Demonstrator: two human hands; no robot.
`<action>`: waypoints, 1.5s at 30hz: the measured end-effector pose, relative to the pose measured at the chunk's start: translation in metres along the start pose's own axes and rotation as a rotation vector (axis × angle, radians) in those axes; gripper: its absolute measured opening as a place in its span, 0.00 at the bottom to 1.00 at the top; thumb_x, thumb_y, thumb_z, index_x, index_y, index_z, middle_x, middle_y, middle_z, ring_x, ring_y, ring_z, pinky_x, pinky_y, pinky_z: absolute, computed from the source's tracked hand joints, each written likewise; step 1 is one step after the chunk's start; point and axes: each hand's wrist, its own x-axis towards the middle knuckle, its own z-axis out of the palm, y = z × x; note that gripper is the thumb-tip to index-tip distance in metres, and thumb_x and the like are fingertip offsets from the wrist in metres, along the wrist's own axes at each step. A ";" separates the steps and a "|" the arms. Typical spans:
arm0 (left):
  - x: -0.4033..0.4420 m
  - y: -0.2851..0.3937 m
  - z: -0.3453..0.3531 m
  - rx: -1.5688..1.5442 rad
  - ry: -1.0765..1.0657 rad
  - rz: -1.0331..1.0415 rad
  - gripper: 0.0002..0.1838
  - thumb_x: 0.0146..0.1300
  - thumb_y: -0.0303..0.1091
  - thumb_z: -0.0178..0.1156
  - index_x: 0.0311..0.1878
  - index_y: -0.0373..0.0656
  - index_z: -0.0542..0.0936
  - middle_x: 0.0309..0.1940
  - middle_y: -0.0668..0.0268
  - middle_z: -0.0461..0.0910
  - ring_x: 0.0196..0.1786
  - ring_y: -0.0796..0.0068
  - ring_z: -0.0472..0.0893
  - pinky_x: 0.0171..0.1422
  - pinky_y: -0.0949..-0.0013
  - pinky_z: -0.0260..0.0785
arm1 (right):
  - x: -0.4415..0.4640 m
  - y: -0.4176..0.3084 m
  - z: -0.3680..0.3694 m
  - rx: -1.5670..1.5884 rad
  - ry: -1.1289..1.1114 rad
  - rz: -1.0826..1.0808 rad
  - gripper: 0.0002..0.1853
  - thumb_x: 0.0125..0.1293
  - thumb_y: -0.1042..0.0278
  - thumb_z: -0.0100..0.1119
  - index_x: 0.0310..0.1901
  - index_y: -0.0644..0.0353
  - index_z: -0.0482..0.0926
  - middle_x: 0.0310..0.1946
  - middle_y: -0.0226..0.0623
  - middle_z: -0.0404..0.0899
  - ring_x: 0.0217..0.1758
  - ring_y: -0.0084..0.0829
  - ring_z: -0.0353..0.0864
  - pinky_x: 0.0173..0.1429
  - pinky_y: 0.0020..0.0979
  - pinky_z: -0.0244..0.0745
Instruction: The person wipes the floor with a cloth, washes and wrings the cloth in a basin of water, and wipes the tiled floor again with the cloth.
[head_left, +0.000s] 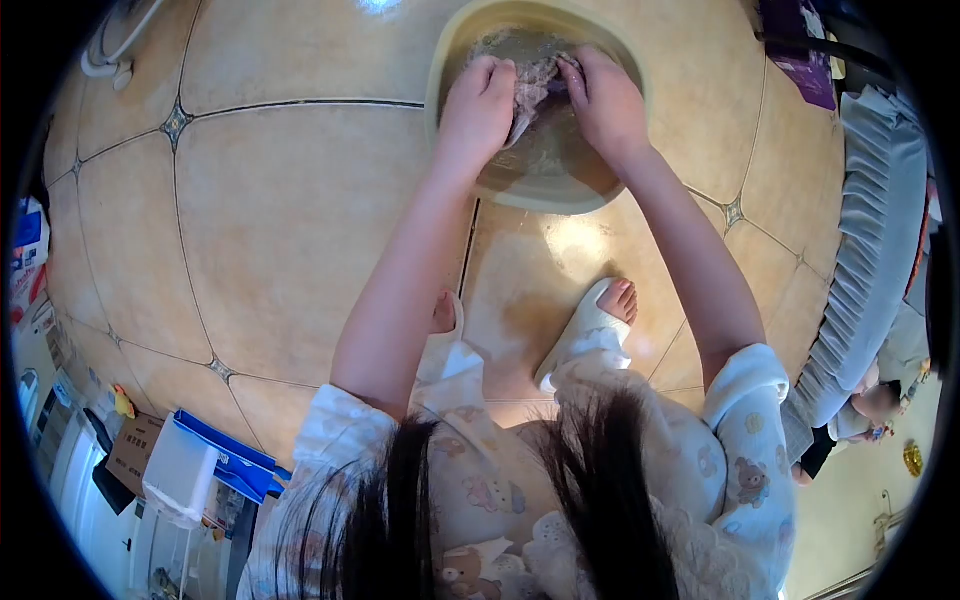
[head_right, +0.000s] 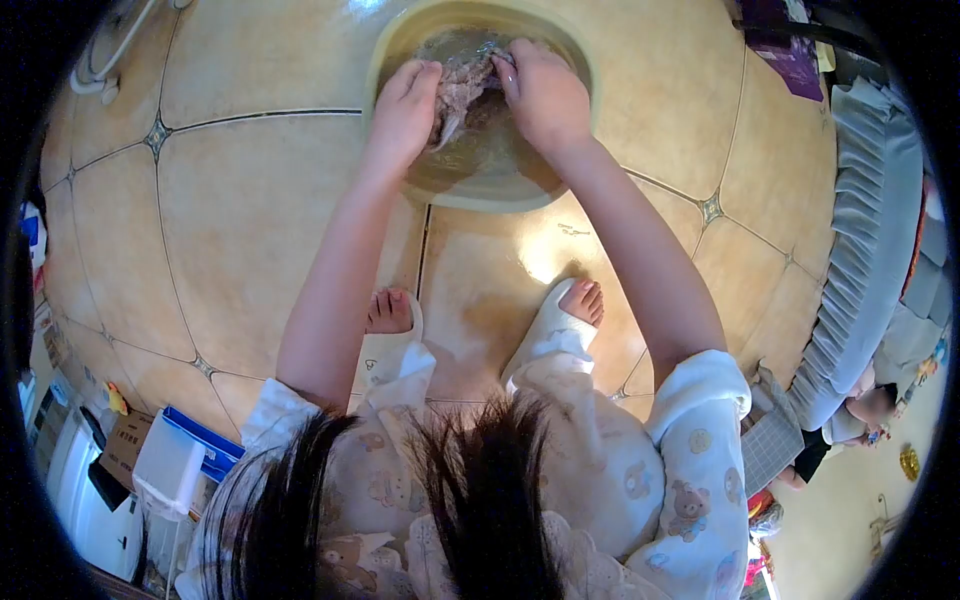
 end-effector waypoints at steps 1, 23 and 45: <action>0.000 0.001 -0.003 0.099 -0.009 0.034 0.15 0.70 0.40 0.53 0.47 0.37 0.78 0.42 0.50 0.81 0.47 0.51 0.80 0.57 0.54 0.71 | 0.000 0.003 0.003 0.010 0.046 -0.015 0.14 0.72 0.56 0.53 0.46 0.58 0.77 0.42 0.49 0.80 0.48 0.52 0.79 0.51 0.49 0.76; 0.002 -0.036 0.032 -0.505 -0.086 -0.385 0.19 0.75 0.48 0.46 0.54 0.42 0.75 0.43 0.65 0.80 0.46 0.71 0.82 0.47 0.60 0.78 | -0.022 -0.032 0.015 1.112 0.154 0.602 0.17 0.70 0.54 0.56 0.37 0.62 0.79 0.33 0.38 0.79 0.38 0.31 0.78 0.47 0.33 0.72; -0.014 -0.006 0.019 -0.269 -0.282 -0.248 0.19 0.75 0.48 0.46 0.42 0.42 0.78 0.21 0.64 0.75 0.23 0.67 0.76 0.26 0.65 0.68 | 0.004 -0.017 0.000 0.532 -0.174 0.353 0.24 0.76 0.50 0.47 0.43 0.66 0.82 0.35 0.57 0.83 0.39 0.55 0.84 0.47 0.44 0.76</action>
